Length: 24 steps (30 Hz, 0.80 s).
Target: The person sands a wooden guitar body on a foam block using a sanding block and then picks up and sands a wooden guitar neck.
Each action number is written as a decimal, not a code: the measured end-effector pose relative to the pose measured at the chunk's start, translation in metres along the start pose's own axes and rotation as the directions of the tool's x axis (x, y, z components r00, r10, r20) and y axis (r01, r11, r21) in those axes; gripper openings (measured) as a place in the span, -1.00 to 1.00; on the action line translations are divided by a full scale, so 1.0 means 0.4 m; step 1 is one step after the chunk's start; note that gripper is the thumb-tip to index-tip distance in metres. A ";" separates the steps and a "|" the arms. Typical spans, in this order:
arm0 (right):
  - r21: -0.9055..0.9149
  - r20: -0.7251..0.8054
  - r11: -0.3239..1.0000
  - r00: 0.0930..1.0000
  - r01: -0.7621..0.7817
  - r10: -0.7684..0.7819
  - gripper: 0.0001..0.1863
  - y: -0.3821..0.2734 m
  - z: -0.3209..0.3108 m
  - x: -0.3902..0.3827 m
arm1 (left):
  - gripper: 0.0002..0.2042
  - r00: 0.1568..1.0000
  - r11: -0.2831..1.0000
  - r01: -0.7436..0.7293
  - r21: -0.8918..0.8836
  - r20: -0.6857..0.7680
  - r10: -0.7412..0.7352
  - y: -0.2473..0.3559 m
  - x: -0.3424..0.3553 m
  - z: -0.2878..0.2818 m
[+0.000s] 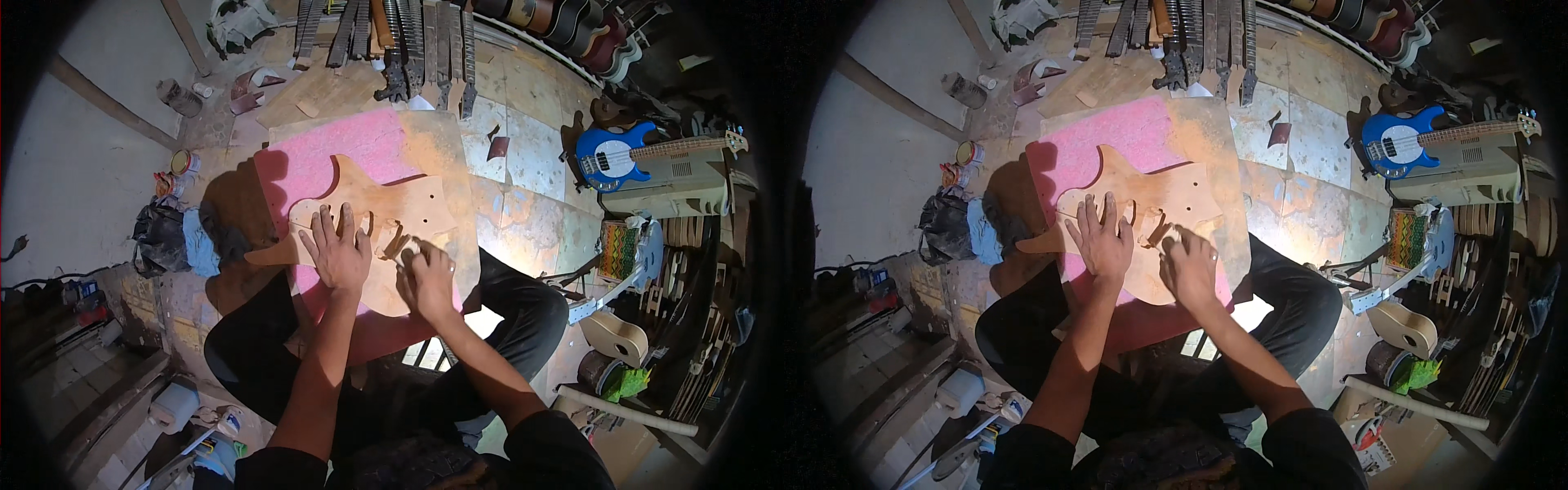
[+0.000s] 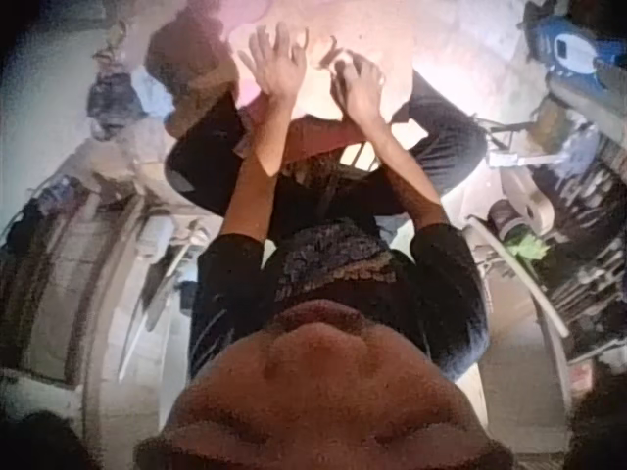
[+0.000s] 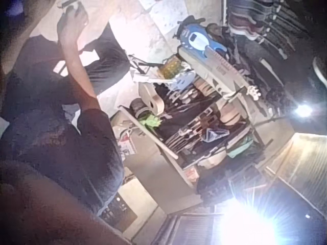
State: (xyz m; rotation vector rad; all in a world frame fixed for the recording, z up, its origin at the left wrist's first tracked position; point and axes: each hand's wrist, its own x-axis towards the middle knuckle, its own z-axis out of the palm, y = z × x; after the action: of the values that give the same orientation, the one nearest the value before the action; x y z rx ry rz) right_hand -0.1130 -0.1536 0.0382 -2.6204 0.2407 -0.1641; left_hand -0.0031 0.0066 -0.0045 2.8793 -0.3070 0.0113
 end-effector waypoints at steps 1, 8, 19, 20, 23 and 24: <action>0.024 -0.005 0.999 1.000 0.021 -0.021 -0.55 0.005 -0.011 0.020 | -0.34 1.000 1.000 -0.004 0.003 -0.009 0.004 0.003 0.004 0.000; -0.028 -0.035 0.991 0.991 -0.131 0.130 -0.55 0.063 -0.056 0.277 | -0.34 1.000 1.000 -0.018 -0.013 -0.025 0.018 0.024 0.012 -0.002; -0.061 -0.100 0.995 0.992 -0.080 0.074 -0.57 0.078 -0.022 0.250 | -0.37 0.999 1.000 -0.024 -0.019 -0.041 0.024 0.018 0.014 -0.013; -0.076 -0.157 0.992 0.984 -0.099 0.086 -0.62 0.102 -0.037 0.308 | -0.37 0.999 0.999 -0.033 -0.034 -0.036 0.032 0.030 0.016 -0.017; -0.047 -0.195 0.995 0.977 -0.093 0.082 -0.65 0.109 -0.019 0.301 | -0.37 0.998 0.999 -0.035 -0.034 -0.051 0.033 0.021 0.010 -0.006; -0.029 -0.113 0.993 0.988 -0.112 0.108 -0.64 0.065 -0.027 0.238 | -0.37 0.999 0.999 -0.026 -0.028 -0.048 0.024 0.014 0.013 -0.005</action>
State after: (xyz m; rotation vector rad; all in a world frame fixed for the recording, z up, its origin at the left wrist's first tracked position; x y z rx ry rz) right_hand -0.0251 -0.2000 0.0416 -2.6277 0.4301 -0.2699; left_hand 0.0010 0.0009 -0.0010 2.8424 -0.3313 0.0786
